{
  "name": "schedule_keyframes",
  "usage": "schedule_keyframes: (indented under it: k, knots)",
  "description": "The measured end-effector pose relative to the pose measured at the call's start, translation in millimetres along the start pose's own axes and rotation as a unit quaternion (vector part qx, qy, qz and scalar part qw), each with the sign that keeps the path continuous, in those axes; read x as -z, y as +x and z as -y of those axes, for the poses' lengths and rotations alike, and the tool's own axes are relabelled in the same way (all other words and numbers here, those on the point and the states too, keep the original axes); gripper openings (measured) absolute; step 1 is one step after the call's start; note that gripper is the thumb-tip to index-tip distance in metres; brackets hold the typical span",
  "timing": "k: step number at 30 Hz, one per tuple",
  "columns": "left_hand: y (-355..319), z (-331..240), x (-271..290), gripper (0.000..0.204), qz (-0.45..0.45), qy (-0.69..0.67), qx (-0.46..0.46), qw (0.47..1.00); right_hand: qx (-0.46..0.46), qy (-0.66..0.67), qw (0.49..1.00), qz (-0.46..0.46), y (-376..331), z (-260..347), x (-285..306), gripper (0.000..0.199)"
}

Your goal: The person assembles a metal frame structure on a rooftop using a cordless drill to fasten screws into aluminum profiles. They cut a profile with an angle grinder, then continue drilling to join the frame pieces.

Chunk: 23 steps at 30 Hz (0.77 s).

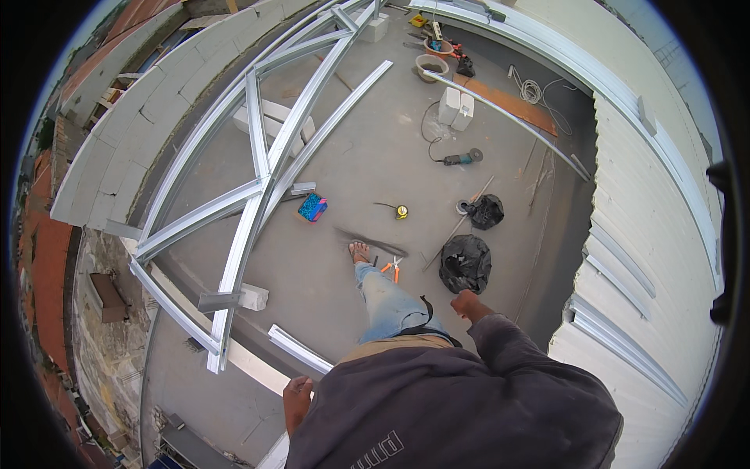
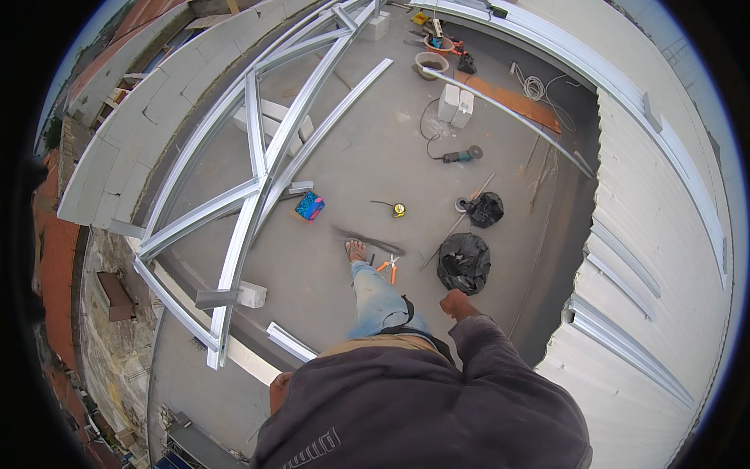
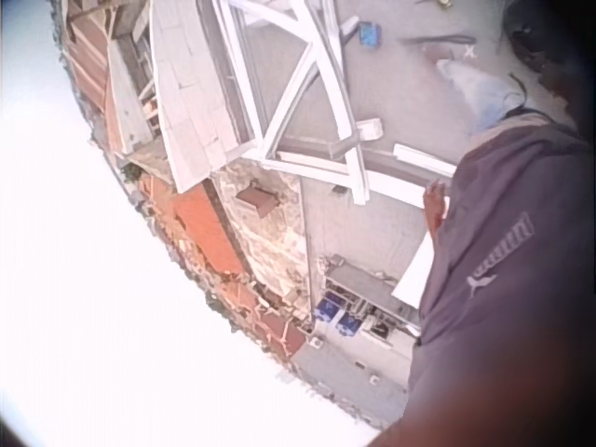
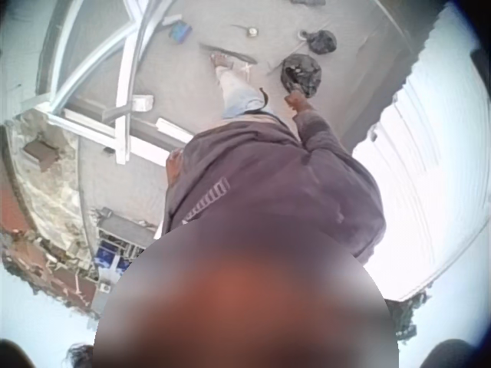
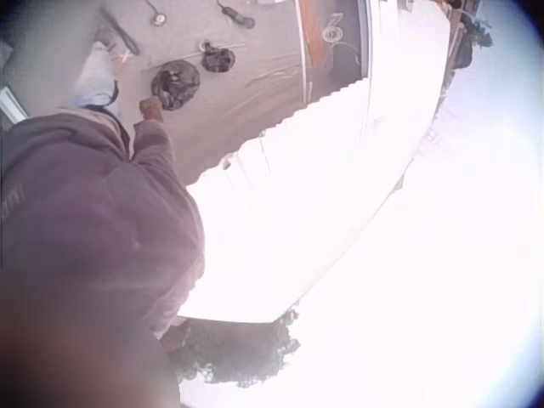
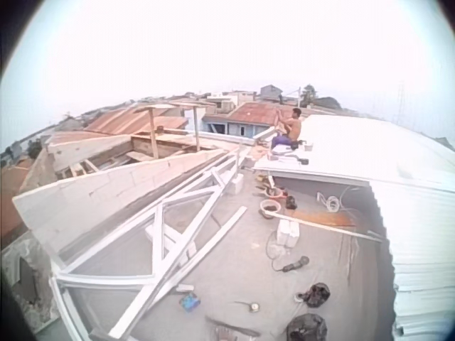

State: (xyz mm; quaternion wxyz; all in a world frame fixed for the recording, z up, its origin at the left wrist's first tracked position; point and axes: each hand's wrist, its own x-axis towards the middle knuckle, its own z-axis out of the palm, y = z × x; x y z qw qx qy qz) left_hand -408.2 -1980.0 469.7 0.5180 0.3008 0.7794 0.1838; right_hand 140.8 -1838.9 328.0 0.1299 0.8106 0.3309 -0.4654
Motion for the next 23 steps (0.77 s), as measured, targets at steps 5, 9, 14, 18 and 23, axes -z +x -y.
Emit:
schedule_keyframes:
  k: [5, 9, 14, 18, 23]
  knots:
    - [99, -45, -3, 0.046, 0.049, 0.061, -0.001, 0.997, -0.069, 0.039, 0.996, 0.05, 8, -14, -26, 0.027]
    - [165, -88, 3, 0.046, 0.06, 0.092, 0.04, 0.993, -0.085, 0.079, 0.99, 0.083, 44, 48, -32, 0.029]
    - [248, -142, 16, 0.042, 0.099, 0.129, 0.067, 0.984, 0.198, -0.03, 0.978, 0.054, 123, 186, 6, 0.034]
    - [372, -161, 6, 0.042, 0.121, 0.119, 0.069, 0.983, 0.253, 0.011, 0.966, 0.04, 193, 330, 18, 0.029]
    - [549, -146, -41, 0.044, 0.131, 0.094, 0.089, 0.983, 0.324, 0.055, 0.941, 0.077, 316, 471, -47, 0.034]
